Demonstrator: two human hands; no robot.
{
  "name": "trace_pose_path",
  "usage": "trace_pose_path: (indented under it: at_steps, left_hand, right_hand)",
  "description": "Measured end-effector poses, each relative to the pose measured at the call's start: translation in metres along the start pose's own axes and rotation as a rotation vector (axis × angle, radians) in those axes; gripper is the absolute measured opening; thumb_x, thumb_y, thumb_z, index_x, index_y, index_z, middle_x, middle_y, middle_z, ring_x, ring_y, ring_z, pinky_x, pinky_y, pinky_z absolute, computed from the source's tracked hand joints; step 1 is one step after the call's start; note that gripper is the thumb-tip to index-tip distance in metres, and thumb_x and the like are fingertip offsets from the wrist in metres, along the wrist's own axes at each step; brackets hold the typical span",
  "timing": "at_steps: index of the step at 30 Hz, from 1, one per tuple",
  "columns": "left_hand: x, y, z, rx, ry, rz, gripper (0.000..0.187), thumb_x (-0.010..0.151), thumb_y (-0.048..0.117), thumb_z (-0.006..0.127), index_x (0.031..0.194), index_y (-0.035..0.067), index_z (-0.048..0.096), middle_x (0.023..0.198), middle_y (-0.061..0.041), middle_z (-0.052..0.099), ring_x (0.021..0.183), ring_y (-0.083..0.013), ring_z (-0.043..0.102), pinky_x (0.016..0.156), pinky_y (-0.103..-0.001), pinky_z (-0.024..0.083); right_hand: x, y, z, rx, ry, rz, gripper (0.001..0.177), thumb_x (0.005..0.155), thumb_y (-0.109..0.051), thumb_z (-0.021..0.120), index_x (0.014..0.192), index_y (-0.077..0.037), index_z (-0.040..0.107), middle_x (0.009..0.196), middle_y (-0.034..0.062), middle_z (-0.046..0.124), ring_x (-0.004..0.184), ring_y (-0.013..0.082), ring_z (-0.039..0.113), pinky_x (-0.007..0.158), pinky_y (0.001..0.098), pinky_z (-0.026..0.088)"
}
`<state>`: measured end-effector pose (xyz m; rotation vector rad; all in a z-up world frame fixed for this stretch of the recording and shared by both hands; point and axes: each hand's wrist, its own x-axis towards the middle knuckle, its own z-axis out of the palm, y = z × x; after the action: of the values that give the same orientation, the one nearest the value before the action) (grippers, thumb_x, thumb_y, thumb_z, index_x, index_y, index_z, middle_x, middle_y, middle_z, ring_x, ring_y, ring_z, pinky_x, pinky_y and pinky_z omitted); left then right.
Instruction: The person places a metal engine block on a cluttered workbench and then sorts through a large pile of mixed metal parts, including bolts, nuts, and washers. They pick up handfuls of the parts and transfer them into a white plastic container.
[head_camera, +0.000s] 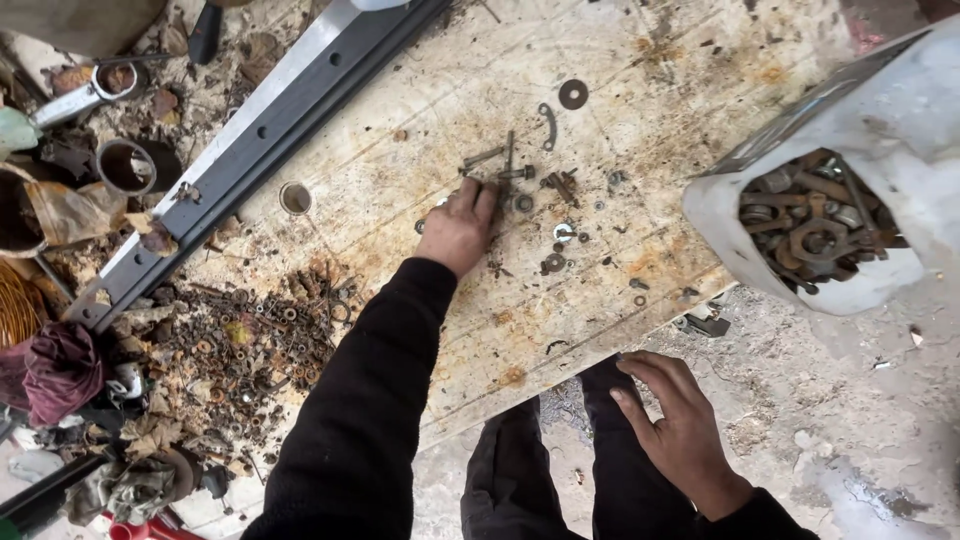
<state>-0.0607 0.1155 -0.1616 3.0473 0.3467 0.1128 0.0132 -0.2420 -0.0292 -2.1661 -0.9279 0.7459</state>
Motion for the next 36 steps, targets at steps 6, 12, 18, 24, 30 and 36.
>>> trace_pose_path:
  at_steps: [6, 12, 18, 24, 30, 36]
  left_hand:
    - [-0.02, 0.009, -0.024, -0.561, 0.267, -0.448, 0.032, 0.096, 0.012, 0.065, 0.126, 0.001, 0.067, 0.11, -0.019, 0.073, 0.079, -0.025, 0.072, 0.07, -0.036, 0.064]
    - [-0.005, 0.085, -0.128, -1.528, 0.33, -1.029, 0.025, 0.1, 0.008, 0.059, 0.122, -0.001, 0.068, 0.09, -0.012, 0.071, 0.06, -0.007, 0.055, 0.05, -0.021, 0.045]
    - [0.085, 0.233, -0.194, -2.201, 0.249, -0.966, 0.018, 0.098, 0.01, 0.058, 0.114, 0.002, 0.066, 0.089, -0.008, 0.072, 0.051, -0.0043, 0.049, 0.039, -0.019, 0.037]
    - [0.156, 0.329, -0.165, -1.871, 0.419, -0.987, 0.017, 0.104, 0.012, 0.054, 0.117, 0.002, 0.056, 0.094, -0.007, 0.064, 0.072, -0.0116, 0.059, 0.061, -0.026, 0.052]
    - [0.144, 0.342, -0.172, -1.259, 0.607, -0.671, 0.018, 0.107, 0.009, 0.051, 0.121, -0.002, 0.053, 0.117, -0.02, 0.059, 0.111, -0.0319, 0.061, 0.1, -0.047, 0.051]
    - [0.127, 0.315, -0.172, -0.835, 0.351, -0.296, 0.038, 0.098, 0.012, 0.058, 0.133, -0.002, 0.057, 0.136, -0.022, 0.057, 0.132, -0.0411, 0.051, 0.121, -0.056, 0.039]
  right_hand:
    - [-0.006, 0.009, -0.009, 0.052, 0.034, 0.061, 0.036, 0.093, -0.03, 0.069, 0.12, -0.007, 0.069, 0.123, 0.0109, 0.066, 0.117, 0.0267, 0.066, 0.097, 0.0391, 0.054]
    - [-0.002, 0.006, -0.022, 0.182, 0.112, 0.144, 0.034, 0.09, -0.024, 0.074, 0.119, -0.007, 0.07, 0.123, 0.011, 0.068, 0.11, 0.0244, 0.069, 0.092, 0.0366, 0.057]
    - [0.006, 0.011, -0.043, 0.45, 0.271, 0.235, 0.03, 0.087, -0.011, 0.074, 0.115, -0.002, 0.071, 0.119, 0.0094, 0.073, 0.093, 0.0179, 0.072, 0.081, 0.0295, 0.059]
    - [0.015, 0.01, -0.106, 0.891, 0.544, 0.389, 0.027, 0.1, -0.001, 0.06, 0.126, 0.008, 0.065, 0.117, 0.018, 0.071, 0.098, 0.0189, 0.069, 0.085, 0.0296, 0.057]
    - [0.019, 0.021, -0.133, 1.191, 0.578, 0.373, 0.036, 0.108, -0.004, 0.051, 0.142, 0.009, 0.055, 0.136, 0.0186, 0.062, 0.121, 0.0203, 0.062, 0.104, 0.0298, 0.05]
    - [0.023, 0.011, -0.142, 1.207, 0.592, 0.297, 0.039, 0.11, -0.006, 0.05, 0.145, 0.011, 0.05, 0.146, 0.0215, 0.058, 0.135, 0.0267, 0.059, 0.117, 0.0357, 0.048]
